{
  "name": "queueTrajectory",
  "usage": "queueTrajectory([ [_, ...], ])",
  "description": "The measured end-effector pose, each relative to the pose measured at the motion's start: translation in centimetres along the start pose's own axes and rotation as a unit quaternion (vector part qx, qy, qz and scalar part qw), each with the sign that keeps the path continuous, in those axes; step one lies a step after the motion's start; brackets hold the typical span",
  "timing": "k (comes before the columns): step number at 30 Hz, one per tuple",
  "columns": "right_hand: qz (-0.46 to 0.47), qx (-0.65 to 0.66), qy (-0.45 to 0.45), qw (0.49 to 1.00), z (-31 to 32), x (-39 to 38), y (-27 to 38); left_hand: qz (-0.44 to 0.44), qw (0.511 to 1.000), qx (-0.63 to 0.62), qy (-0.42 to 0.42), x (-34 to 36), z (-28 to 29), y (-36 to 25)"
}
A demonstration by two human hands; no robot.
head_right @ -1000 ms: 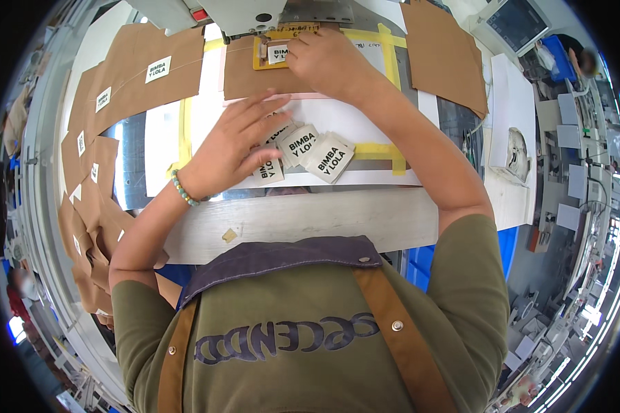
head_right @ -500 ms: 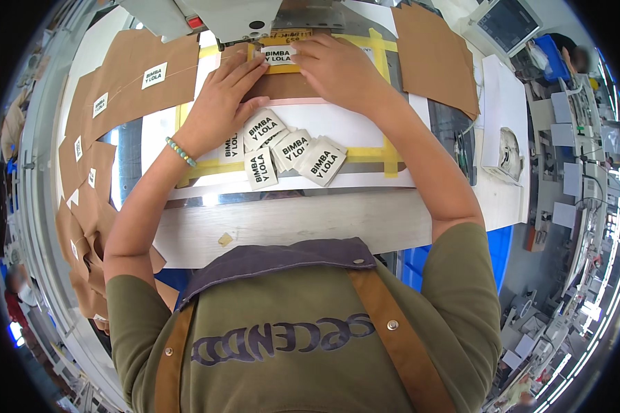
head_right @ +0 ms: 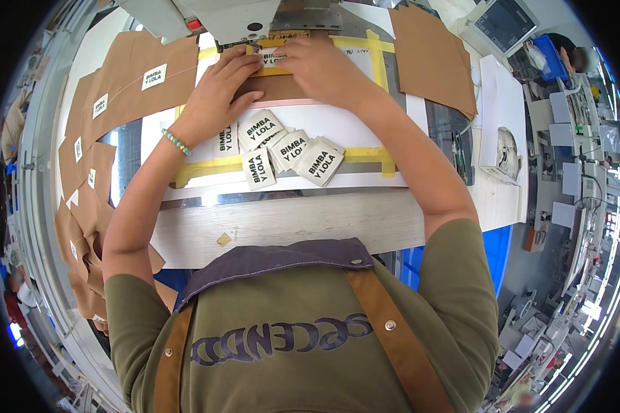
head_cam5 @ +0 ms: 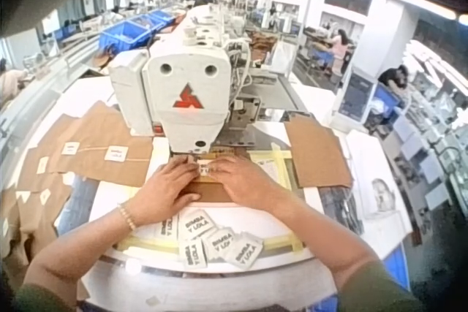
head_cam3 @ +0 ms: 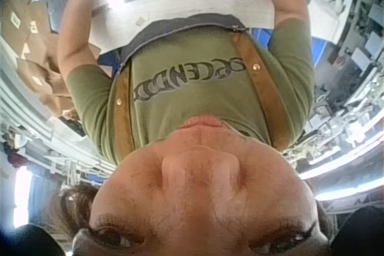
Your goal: Placing fabric labels onto leather pieces and sewing them into place using an industrial sewing machine.
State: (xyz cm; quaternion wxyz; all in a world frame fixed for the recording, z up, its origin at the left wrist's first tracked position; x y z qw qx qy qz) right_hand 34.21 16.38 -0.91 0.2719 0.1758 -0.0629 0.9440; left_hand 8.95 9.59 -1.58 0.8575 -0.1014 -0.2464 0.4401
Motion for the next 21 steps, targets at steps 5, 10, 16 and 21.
queueTrajectory([
  [5, -0.014, 0.095, 0.008, 0.995, -0.8, 0.1, 0.1, 0.017, 0.999, -0.006, -0.032, -0.7, 0.7, 0.8],
  [10, -0.004, 0.088, 0.024, 0.996, -0.7, 0.5, -0.5, -0.015, 0.998, 0.06, -0.033, -1.0, 0.9, 2.2],
  [16, -0.027, 0.094, 0.036, 0.995, -0.4, 0.9, -0.2, -0.004, 0.997, 0.072, -0.006, -0.8, 1.3, 1.7],
  [21, -0.061, 0.119, 0.04, 0.99, -0.3, 1.0, 0.2, -0.005, 0.998, 0.069, 0.004, -1.2, 1.9, 1.4],
])
Point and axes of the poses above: each hand's wrist, its own x-axis towards the middle knuckle, its own z-axis out of the back of the hand, y = z × x, the point moved 1 cm from there along x, towards the middle knuckle, and after that the axes turned 9 degrees about -x, right-handed, at the moved point
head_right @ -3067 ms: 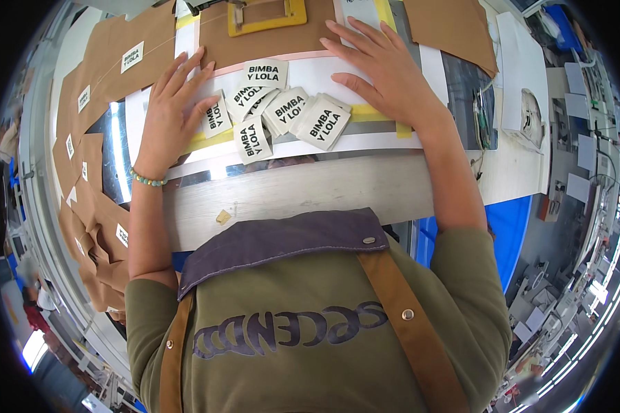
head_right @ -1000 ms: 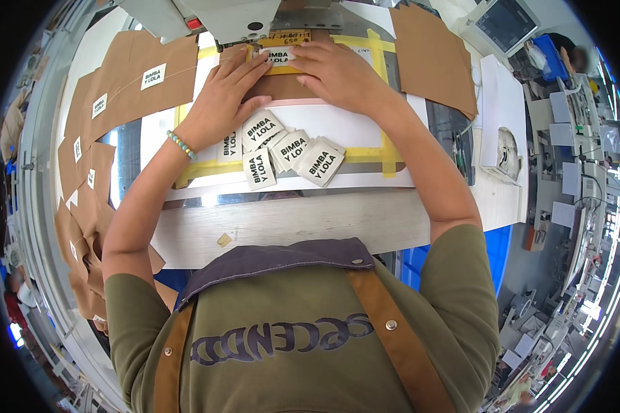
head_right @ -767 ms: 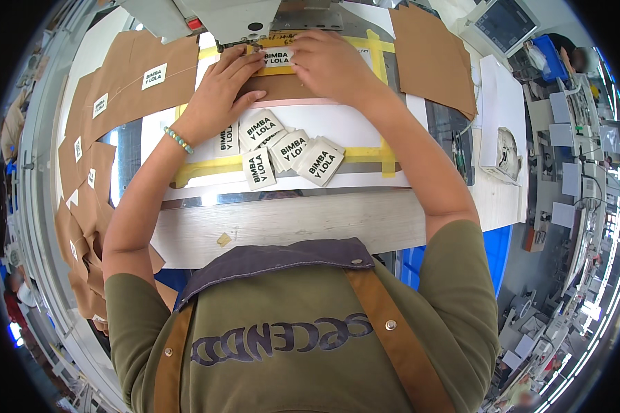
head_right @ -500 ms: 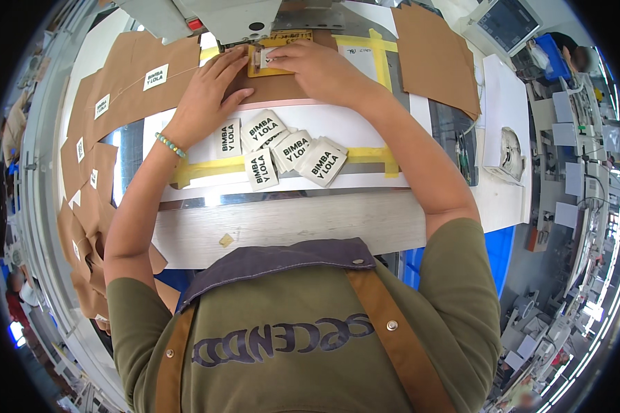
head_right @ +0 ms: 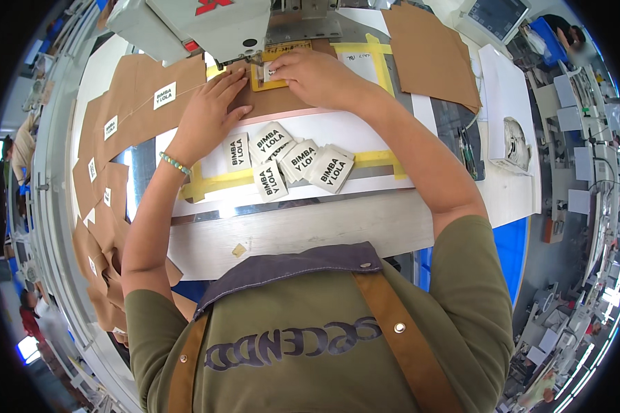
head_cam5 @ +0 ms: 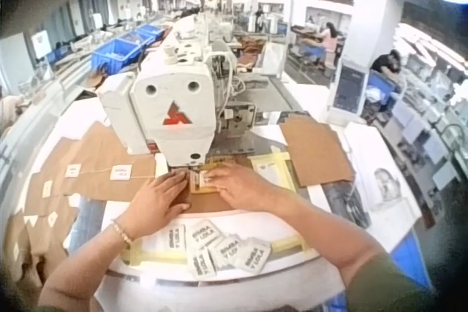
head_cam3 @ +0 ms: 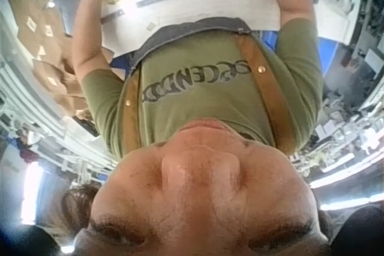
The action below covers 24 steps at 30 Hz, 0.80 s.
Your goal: Placing fabric labels onto leather pieces and sewing them into place using an industrial sewing machine.
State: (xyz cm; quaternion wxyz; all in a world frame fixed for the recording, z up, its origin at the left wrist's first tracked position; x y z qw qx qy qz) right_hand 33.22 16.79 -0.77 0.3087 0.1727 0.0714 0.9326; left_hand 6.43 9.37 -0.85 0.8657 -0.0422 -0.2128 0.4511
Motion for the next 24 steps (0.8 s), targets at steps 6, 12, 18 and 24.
queueTrajectory([
  [6, 0.003, 0.015, -0.009, 1.0, 0.1, 0.1, 0.0, 0.017, 0.999, -0.014, 0.024, 0.1, 0.5, -0.2],
  [12, 0.004, -0.002, -0.023, 1.0, -0.2, 0.3, -0.5, 0.012, 1.0, -0.006, 0.016, 0.7, 0.3, -0.4],
  [18, 0.001, -0.018, -0.03, 0.999, 0.0, 0.6, -0.5, 0.011, 1.0, -0.019, 0.003, 0.5, 1.0, -1.3],
  [24, -0.017, -0.027, -0.036, 0.999, 0.6, 0.1, -0.1, -0.005, 1.0, -0.025, -0.015, -0.4, 1.7, -2.7],
])
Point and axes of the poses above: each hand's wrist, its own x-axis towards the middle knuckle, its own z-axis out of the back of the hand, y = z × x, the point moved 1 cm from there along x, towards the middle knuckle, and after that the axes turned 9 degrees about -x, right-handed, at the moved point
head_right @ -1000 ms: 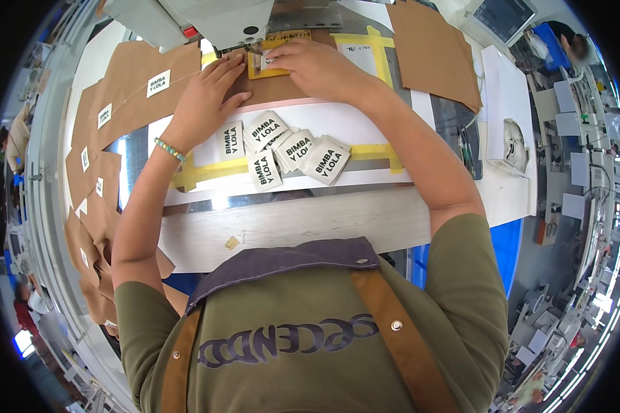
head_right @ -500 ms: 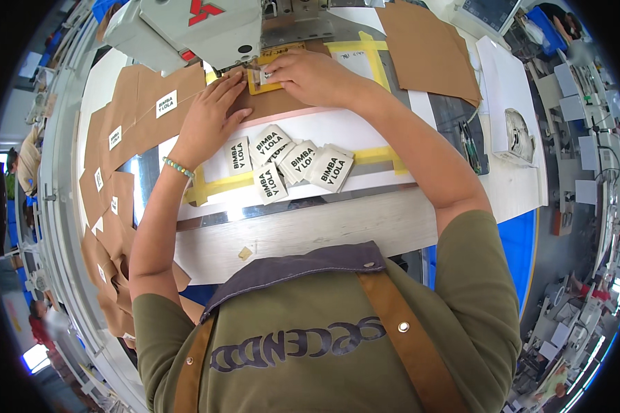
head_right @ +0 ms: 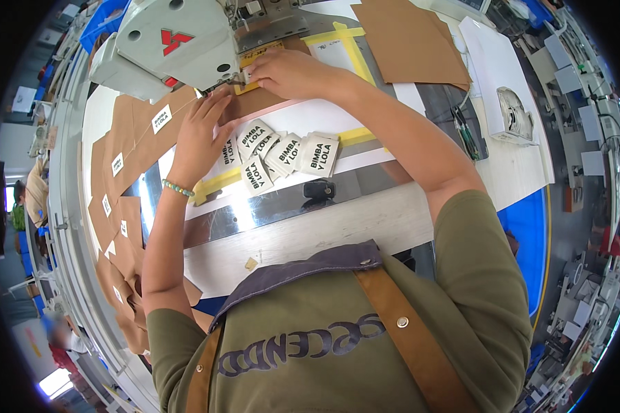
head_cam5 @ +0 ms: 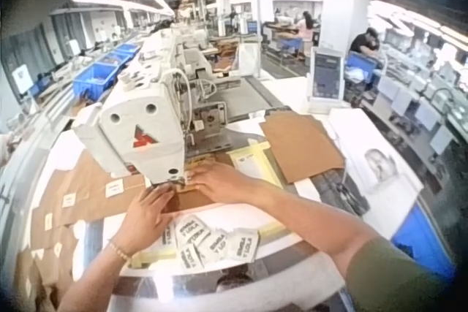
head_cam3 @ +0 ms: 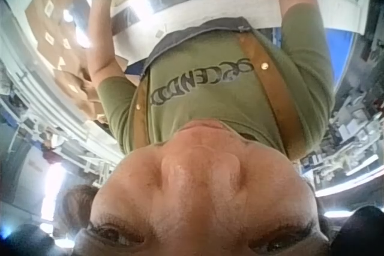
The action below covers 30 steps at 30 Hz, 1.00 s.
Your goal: Placing fabric labels onto leather pieces and sewing them into place using an industrial sewing machine.
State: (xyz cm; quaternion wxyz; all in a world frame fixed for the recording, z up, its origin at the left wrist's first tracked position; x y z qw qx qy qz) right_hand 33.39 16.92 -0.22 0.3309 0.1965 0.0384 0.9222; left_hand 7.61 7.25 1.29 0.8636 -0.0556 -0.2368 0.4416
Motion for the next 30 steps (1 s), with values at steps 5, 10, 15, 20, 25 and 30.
queueTrajectory([
  [5, -0.011, 0.061, 0.059, 0.996, 2.4, -1.0, 1.0, 0.003, 1.0, -0.001, -0.004, -0.1, 0.3, 0.4],
  [10, -0.086, 0.061, -0.157, 0.982, 5.8, -5.6, -3.8, -0.008, 1.0, 0.007, -0.007, -0.1, 0.4, 0.6],
  [15, -0.218, 0.113, -0.244, 0.938, 6.0, -7.3, -7.8, 0.002, 1.0, -0.01, -0.002, 1.0, 0.0, -0.3],
  [20, -0.227, 0.122, -0.276, 0.926, 5.3, -7.0, -8.4, -0.016, 0.999, -0.032, -0.006, 1.0, -0.3, -0.3],
  [25, -0.254, 0.127, -0.243, 0.928, 5.3, -6.5, -9.6, -0.011, 0.999, -0.015, 0.028, 1.9, -0.4, 0.1],
  [30, -0.257, 0.149, -0.223, 0.929, 5.0, -6.4, -10.8, 0.007, 0.998, -0.046, 0.053, 2.8, -0.7, 1.2],
])
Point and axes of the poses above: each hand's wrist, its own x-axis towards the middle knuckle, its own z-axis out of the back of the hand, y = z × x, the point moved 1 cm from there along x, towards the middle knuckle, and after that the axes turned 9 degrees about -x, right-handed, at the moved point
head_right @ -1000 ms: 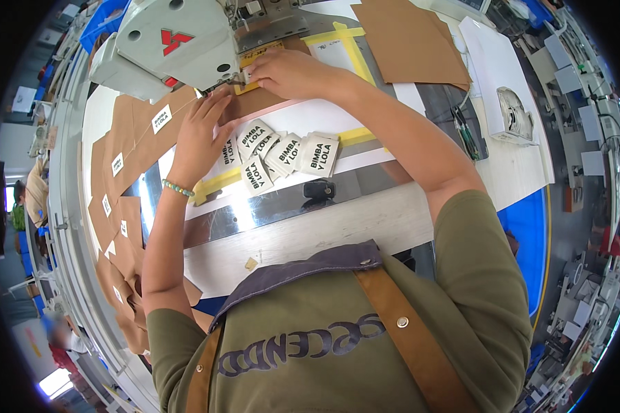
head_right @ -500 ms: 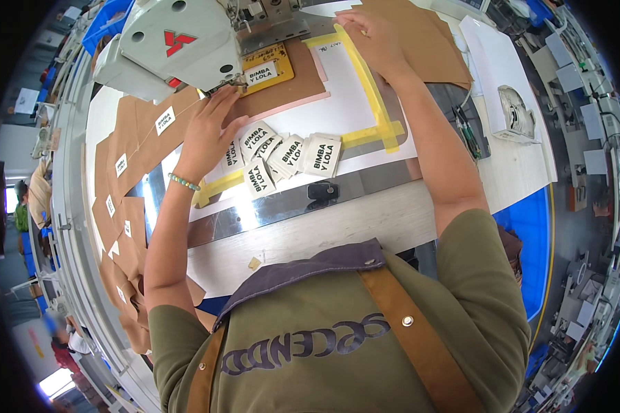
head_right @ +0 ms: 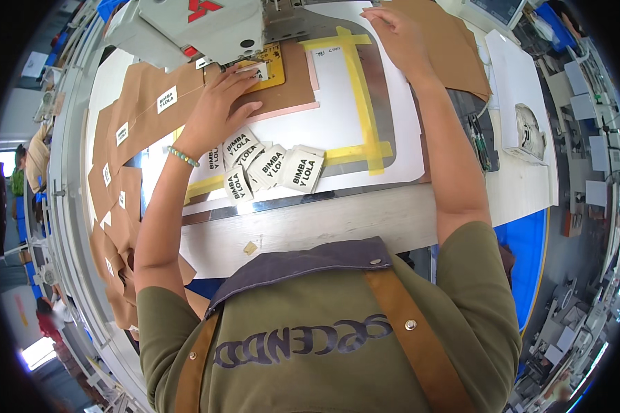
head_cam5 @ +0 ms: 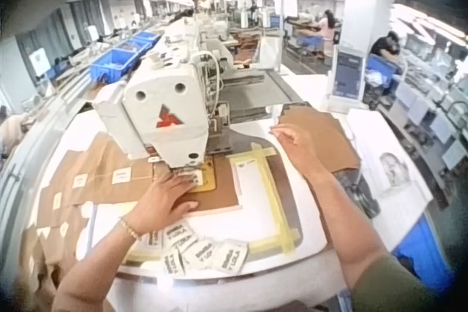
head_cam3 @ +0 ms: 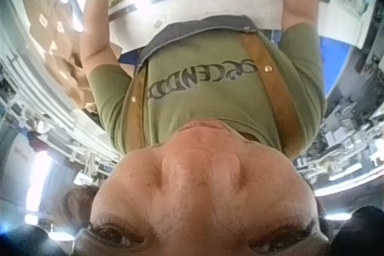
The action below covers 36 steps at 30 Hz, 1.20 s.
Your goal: Placing fabric labels onto leather pieces and sewing them into place using an industrial sewing machine.
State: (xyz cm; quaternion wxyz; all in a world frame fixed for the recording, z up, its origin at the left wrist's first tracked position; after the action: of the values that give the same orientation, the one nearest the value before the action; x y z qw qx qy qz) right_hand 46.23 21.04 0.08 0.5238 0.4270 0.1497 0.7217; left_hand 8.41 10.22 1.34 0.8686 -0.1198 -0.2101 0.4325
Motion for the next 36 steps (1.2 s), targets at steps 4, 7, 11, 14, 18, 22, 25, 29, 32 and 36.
queueTrajectory([
  [4, 0.007, 0.004, 0.008, 1.0, -0.7, -0.1, -0.5, 0.016, 0.999, -0.025, 0.014, 0.0, 0.1, 0.2],
  [7, -0.001, -0.007, 0.005, 1.0, -0.7, 0.1, -0.5, -0.002, 1.0, -0.022, 0.01, 0.0, 0.2, 0.5],
  [11, 0.009, 0.006, 0.014, 1.0, -0.7, 0.1, -0.8, -0.026, 0.999, -0.02, -0.019, 0.0, -0.1, 0.7],
  [14, 0.015, -0.009, 0.011, 1.0, -0.8, 0.1, -0.5, 0.006, 1.0, -0.017, 0.014, -0.1, 0.0, 0.8],
  [18, 0.008, -0.022, 0.016, 1.0, -1.0, -0.1, -0.2, 0.009, 1.0, -0.01, 0.013, -0.2, -0.1, 0.9],
  [22, 0.016, -0.022, 0.018, 0.999, -1.1, 0.0, -0.3, 0.003, 1.0, -0.008, 0.006, -0.3, -0.1, 1.0],
  [25, 0.016, -0.021, 0.014, 1.0, -1.2, -0.1, -0.4, -0.007, 1.0, -0.006, -0.002, -0.3, -0.2, 0.9],
  [29, 0.047, -0.031, 0.0, 0.998, -1.6, 0.1, -1.2, -0.001, 1.0, -0.002, 0.0, -0.2, -0.2, 0.7],
  [32, 0.038, -0.033, 0.008, 0.999, -1.7, 0.2, -1.5, 0.003, 1.0, -0.004, 0.004, -0.3, -0.2, 0.7],
  [36, 0.063, -0.042, -0.007, 0.997, -2.0, 0.1, -2.0, 0.0, 1.0, 0.001, 0.0, -0.4, -0.3, 0.7],
])
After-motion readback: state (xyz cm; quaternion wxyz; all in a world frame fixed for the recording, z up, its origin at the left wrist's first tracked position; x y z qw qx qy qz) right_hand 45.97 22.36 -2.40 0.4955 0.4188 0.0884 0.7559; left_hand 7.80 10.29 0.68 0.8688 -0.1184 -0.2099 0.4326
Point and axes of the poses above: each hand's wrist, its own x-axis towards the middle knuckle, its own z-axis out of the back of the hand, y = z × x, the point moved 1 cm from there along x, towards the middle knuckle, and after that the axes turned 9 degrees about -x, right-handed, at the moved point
